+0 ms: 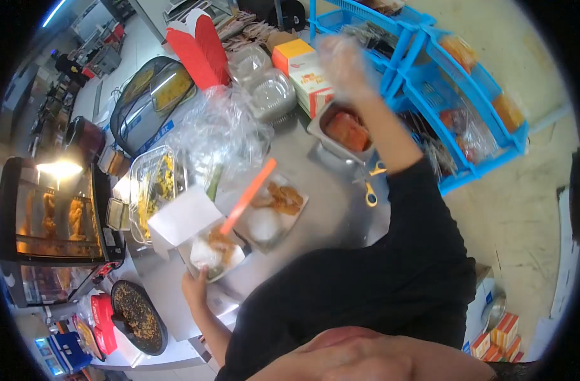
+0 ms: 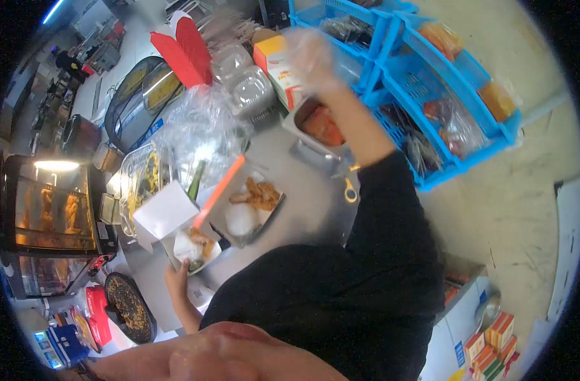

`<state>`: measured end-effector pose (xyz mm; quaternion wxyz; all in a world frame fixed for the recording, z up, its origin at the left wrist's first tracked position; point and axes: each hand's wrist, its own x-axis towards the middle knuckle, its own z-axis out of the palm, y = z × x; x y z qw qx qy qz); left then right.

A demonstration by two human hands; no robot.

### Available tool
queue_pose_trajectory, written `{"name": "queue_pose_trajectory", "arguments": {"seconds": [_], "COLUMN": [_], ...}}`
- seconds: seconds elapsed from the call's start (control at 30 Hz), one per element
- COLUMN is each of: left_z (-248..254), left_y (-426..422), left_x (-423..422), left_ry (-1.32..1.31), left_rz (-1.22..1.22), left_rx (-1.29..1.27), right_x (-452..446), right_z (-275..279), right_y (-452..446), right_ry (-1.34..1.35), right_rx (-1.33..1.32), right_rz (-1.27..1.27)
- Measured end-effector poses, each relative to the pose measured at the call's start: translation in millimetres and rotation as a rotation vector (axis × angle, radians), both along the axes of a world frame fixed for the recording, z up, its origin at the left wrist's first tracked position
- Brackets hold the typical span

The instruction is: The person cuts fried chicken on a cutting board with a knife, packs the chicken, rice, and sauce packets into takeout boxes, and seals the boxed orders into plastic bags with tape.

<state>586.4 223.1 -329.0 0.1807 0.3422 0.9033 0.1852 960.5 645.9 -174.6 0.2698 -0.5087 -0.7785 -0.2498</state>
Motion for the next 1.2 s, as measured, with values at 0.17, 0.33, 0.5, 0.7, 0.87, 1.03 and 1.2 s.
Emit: {"name": "queue_pose_trajectory", "arguments": {"seconds": [0.17, 0.33, 0.5, 0.7, 0.87, 1.03, 1.2], "left_z": [4, 11, 1, -4, 0, 22, 8], "left_y": [4, 10, 7, 5, 5, 9, -26], "left_x": [6, 6, 1, -5, -2, 8, -6], "left_ry": [-0.093, -0.114, -0.221, -0.172, -0.064, -0.143, -0.152], "left_rz": [0.088, 0.128, 0.163, 0.102, 0.124, 0.093, 0.026], "left_rx": [0.033, -0.045, 0.026, 0.004, -0.093, -0.061, 0.045], "right_x": [110, 117, 118, 98, 55, -70, -99], "right_z": [-47, -91, -91, -20, 57, -15, -108], "right_y": [191, 227, 229, 167, 20, -160, -197], "right_ry": [0.458, 0.236, 0.092, -0.174, -0.203, -0.137, -0.051], "right_rx": [-0.346, -0.499, -0.427, -0.164, -0.242, -0.925, -0.786], "right_rz": [-0.498, -0.596, -0.552, -0.369, 0.434, 0.857, 0.749]}}
